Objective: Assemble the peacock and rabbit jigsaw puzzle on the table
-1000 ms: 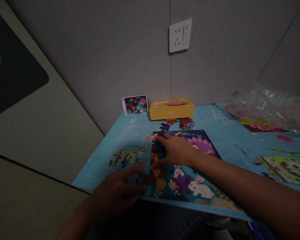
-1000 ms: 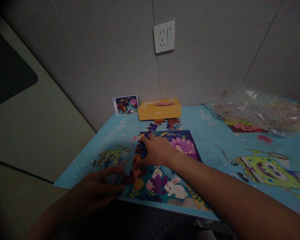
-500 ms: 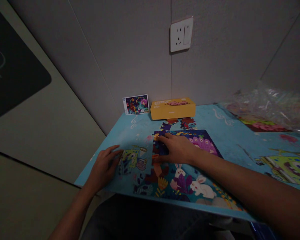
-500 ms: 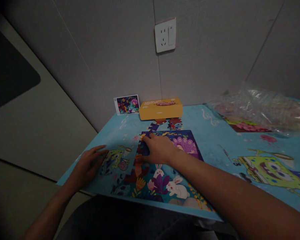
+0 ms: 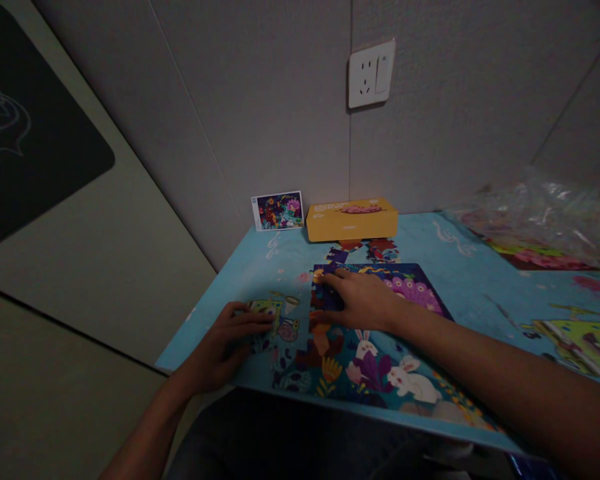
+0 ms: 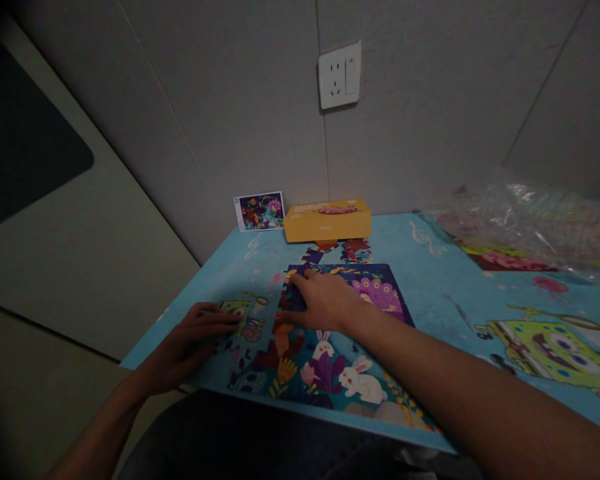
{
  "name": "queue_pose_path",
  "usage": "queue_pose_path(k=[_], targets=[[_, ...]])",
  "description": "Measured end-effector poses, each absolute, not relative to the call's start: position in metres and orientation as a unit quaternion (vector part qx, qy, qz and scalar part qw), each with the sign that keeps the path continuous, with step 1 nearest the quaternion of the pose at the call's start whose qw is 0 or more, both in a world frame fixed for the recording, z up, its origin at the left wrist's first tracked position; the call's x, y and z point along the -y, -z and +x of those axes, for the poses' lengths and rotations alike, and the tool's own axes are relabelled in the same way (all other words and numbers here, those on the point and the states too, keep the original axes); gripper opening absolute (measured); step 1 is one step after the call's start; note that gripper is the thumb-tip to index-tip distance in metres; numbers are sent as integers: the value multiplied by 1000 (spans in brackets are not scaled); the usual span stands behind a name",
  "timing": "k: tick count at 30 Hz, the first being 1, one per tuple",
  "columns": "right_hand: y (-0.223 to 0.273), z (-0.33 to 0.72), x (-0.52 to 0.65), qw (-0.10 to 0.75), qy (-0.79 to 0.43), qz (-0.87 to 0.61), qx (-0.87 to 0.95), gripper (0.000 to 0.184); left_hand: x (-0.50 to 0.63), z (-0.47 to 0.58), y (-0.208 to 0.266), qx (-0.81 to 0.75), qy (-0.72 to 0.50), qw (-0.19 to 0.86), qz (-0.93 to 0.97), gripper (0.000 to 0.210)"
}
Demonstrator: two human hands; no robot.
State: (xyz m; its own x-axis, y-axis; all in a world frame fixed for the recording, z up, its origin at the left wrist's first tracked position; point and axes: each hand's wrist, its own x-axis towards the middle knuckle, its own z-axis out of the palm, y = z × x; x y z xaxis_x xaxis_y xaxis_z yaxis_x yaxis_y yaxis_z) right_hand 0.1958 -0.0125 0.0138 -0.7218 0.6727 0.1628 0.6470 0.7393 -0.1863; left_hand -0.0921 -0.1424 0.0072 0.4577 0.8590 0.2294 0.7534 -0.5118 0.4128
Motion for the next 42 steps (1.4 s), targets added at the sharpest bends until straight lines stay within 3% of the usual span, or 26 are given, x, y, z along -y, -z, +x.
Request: queue_pose_path(k=[11, 20, 26, 42], targets=[[-13, 196, 13, 100, -50, -360, 926, 76, 143, -85, -7, -507, -218, 112, 826, 29], [-12, 196, 12, 106, -52, -357, 926, 78, 148, -87, -8, -539, -224, 116, 803, 57], [-12, 196, 11, 105, -54, -360, 925, 77, 144, -88, -4, -547, -204, 110, 804, 38], [-10, 196, 11, 111, -44, -357, 927, 71, 150, -75, -12, -488, -183, 164, 838, 42]])
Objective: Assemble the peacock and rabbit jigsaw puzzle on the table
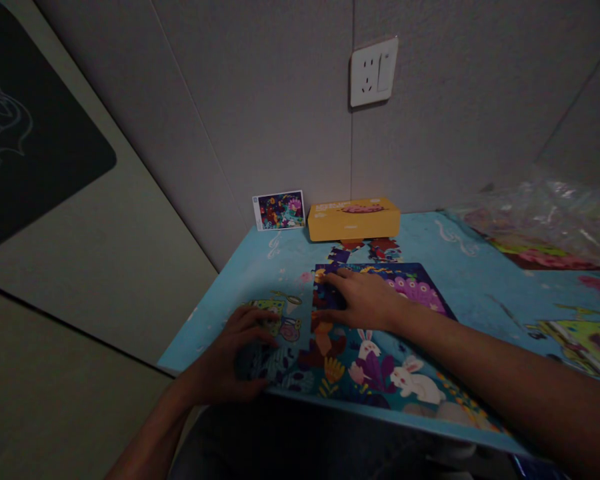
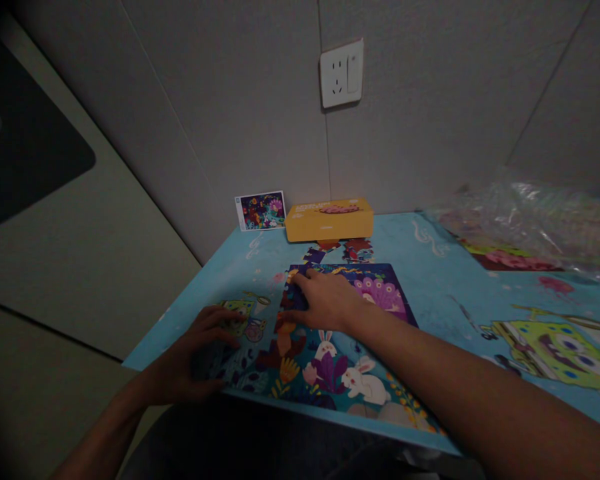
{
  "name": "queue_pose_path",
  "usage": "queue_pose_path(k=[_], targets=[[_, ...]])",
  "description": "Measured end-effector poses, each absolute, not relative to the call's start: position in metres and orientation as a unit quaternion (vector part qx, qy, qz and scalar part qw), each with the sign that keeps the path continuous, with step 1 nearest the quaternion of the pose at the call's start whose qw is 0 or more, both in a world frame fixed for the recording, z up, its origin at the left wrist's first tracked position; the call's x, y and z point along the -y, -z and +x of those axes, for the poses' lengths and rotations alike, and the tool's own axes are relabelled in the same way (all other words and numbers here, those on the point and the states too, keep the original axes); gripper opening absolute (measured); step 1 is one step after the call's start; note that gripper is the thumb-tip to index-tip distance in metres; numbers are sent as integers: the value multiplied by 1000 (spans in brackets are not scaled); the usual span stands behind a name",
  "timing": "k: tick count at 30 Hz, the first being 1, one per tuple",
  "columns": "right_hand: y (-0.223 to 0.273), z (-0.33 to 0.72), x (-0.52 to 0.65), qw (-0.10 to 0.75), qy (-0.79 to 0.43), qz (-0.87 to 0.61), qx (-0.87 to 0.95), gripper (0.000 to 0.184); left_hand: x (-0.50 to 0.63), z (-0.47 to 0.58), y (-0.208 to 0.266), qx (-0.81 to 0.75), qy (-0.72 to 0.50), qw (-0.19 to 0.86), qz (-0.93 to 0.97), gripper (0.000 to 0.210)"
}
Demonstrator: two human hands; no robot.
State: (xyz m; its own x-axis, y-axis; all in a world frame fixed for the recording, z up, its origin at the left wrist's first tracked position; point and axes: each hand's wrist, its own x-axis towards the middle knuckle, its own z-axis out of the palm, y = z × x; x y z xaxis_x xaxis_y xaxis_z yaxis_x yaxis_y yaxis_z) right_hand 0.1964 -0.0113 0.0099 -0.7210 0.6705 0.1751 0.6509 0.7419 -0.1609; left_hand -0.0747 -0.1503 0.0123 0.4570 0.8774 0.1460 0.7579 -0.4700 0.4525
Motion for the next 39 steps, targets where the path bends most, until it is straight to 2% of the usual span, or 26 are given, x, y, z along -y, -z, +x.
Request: queue_pose_path(k=[8, 13, 16, 19, 21, 23, 27, 30, 33, 39], targets=[[-8, 196, 9, 119, -47, -354, 927, 72, 149, -76, -12, -481, -168, 155, 846, 33], [-8, 195, 11, 122, -44, -354, 926, 71, 151, -79, -17, -474, -168, 180, 845, 19], [-15, 195, 9, 133, -55, -357, 923, 55, 122, -72, -23, -495, -191, 225, 817, 24], [-26, 201, -5, 160, -43, -431, 887, 36, 58, -53, -27, -550, -261, 213, 764, 26], [-32, 214, -21, 195, -11, -524, 829, 38, 10, -35, -26, -616, -297, 164, 711, 22], [-35, 235, -40, 229, 17, -616, 753, 39, -30, -20, -21, -639, -346, 122, 676, 29], [-31, 282, -70, 220, 51, -691, 686, 40, -66, -9, -4, -655, -401, 82, 635, 31], [-24, 298, -79, 206, 44, -713, 668, 39, -65, -17, 5, -618, -380, 110, 680, 22], [-19, 292, -79, 187, 18, -709, 679, 41, -57, -25, 5, -586, -343, 139, 721, 22], [-26, 279, -72, 99, -53, -678, 727, 67, -43, -31, -9, -528, -251, 175, 792, 30]])
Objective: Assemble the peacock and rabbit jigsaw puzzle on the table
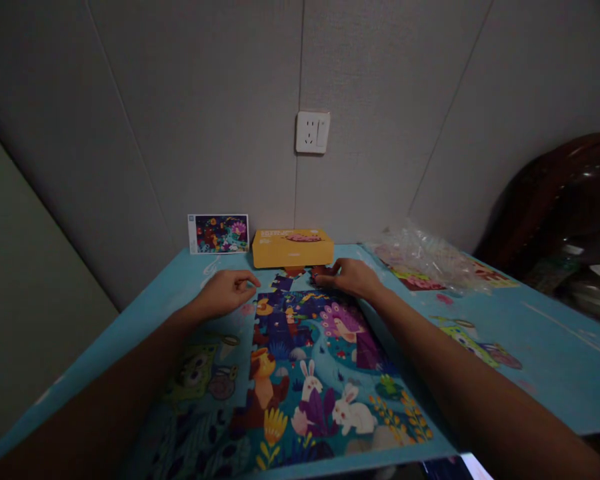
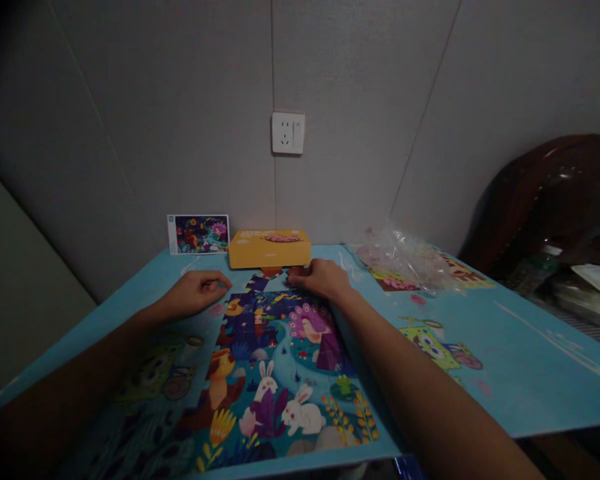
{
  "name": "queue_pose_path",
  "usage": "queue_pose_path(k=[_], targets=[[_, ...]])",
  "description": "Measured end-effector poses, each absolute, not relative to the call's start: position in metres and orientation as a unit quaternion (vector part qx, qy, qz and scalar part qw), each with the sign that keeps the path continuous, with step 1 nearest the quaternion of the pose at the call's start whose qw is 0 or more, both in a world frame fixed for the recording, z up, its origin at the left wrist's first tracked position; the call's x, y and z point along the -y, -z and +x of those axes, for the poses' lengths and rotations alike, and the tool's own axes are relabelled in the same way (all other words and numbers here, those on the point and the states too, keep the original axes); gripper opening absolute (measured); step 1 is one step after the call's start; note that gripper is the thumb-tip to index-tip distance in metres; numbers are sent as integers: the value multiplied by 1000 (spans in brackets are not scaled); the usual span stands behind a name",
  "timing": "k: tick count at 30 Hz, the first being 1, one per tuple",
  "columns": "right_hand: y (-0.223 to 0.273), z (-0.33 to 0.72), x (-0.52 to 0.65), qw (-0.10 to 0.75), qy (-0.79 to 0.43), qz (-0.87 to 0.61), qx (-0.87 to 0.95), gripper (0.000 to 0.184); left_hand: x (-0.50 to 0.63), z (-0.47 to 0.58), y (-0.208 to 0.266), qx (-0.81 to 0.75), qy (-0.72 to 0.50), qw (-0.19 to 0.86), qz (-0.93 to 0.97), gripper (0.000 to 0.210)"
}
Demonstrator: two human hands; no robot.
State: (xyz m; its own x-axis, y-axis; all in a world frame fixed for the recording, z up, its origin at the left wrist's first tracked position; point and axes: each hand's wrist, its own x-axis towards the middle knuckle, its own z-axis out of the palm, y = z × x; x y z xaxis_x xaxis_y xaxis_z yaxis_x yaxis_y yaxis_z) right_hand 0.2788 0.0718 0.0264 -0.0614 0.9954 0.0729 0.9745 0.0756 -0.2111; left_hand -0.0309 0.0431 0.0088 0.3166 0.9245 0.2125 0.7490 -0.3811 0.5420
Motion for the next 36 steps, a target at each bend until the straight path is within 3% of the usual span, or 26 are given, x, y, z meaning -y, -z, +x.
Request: queue_pose_path(k=[5, 10, 13, 22, 27, 33, 36], targets=[[-32, 309, -70, -12, -84, -659, 747, 66, -40, -43, -14, -493, -160, 231, 823, 34], [-33, 320, -72, -48, -109, -644, 755, 29, -44, -47, -10, -487, -126, 268, 822, 44], [-32, 316, -72, -44, -109, -656, 745, 21, -44, -44, -9, -497, -125, 266, 816, 42], [-29, 313, -71, -6, -90, -699, 709, 19, -40, -30, -6, -513, -145, 264, 804, 40], [-28, 314, -71, 10, -73, -704, 707, 29, -38, -34, -12, -514, -115, 222, 820, 42], [-22, 312, -74, 14, -57, -706, 706, 35, -39, -34, -10, -521, -126, 275, 798, 33], [-22, 311, -74, 18, -49, -709, 703, 39, -39, -30, -9, -536, -140, 254, 793, 29]])
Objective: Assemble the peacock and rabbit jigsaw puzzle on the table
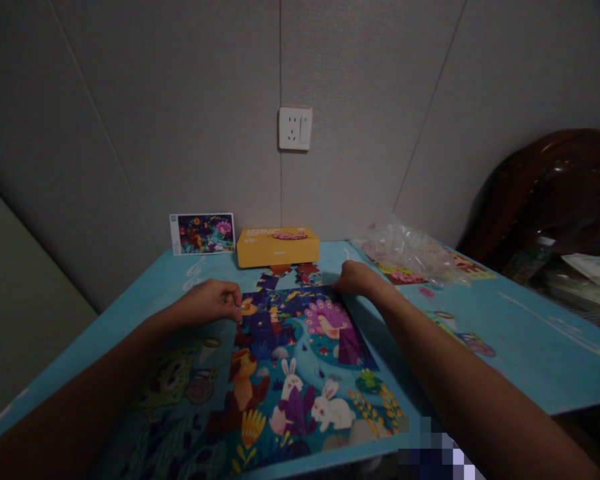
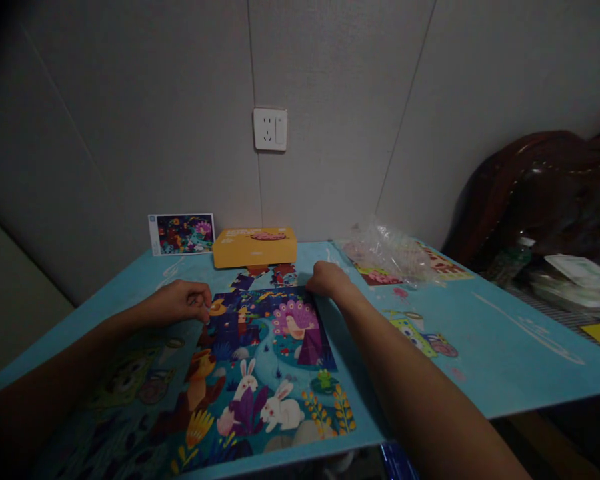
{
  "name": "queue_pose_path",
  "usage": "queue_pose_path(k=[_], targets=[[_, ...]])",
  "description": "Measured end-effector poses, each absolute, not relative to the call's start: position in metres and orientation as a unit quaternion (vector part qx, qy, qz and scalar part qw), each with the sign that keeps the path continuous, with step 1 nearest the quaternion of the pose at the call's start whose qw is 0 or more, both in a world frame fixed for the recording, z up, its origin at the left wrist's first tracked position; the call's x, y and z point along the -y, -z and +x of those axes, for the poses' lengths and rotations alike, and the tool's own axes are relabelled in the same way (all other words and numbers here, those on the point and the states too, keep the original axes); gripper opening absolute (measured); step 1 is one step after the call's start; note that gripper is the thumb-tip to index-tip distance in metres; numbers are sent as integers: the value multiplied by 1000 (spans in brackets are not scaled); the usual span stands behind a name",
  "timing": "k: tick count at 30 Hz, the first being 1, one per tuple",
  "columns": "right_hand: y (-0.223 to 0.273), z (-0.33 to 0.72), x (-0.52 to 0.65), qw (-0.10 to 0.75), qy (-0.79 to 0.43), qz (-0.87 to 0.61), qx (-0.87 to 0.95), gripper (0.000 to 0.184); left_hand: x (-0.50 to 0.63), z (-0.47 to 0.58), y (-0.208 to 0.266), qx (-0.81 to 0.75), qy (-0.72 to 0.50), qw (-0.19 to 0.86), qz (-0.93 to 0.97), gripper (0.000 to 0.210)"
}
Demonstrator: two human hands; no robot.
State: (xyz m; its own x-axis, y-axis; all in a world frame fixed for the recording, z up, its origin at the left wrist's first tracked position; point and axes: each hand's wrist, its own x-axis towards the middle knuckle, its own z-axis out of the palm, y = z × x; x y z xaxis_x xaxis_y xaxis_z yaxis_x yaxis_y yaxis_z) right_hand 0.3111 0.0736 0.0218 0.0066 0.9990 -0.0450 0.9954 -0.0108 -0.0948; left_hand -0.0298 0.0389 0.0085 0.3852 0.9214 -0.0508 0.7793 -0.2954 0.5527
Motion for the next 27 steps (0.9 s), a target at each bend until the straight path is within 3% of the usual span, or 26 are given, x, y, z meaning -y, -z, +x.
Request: queue_pose_path(k=[11, 17, 27], targets=[[-26, 301, -63, 70, -1, -734, 675, 36, -34, -10, -5, -537, -158, 217, 800, 26], [-12, 260, -63, 136, 11, -707, 694, 72, -37, -9, 3, -539, -163, 210, 799, 32], [-2, 247, -73, 172, -12, -667, 725, 56, -61, -9, 7, -532, -245, 70, 807, 51]])
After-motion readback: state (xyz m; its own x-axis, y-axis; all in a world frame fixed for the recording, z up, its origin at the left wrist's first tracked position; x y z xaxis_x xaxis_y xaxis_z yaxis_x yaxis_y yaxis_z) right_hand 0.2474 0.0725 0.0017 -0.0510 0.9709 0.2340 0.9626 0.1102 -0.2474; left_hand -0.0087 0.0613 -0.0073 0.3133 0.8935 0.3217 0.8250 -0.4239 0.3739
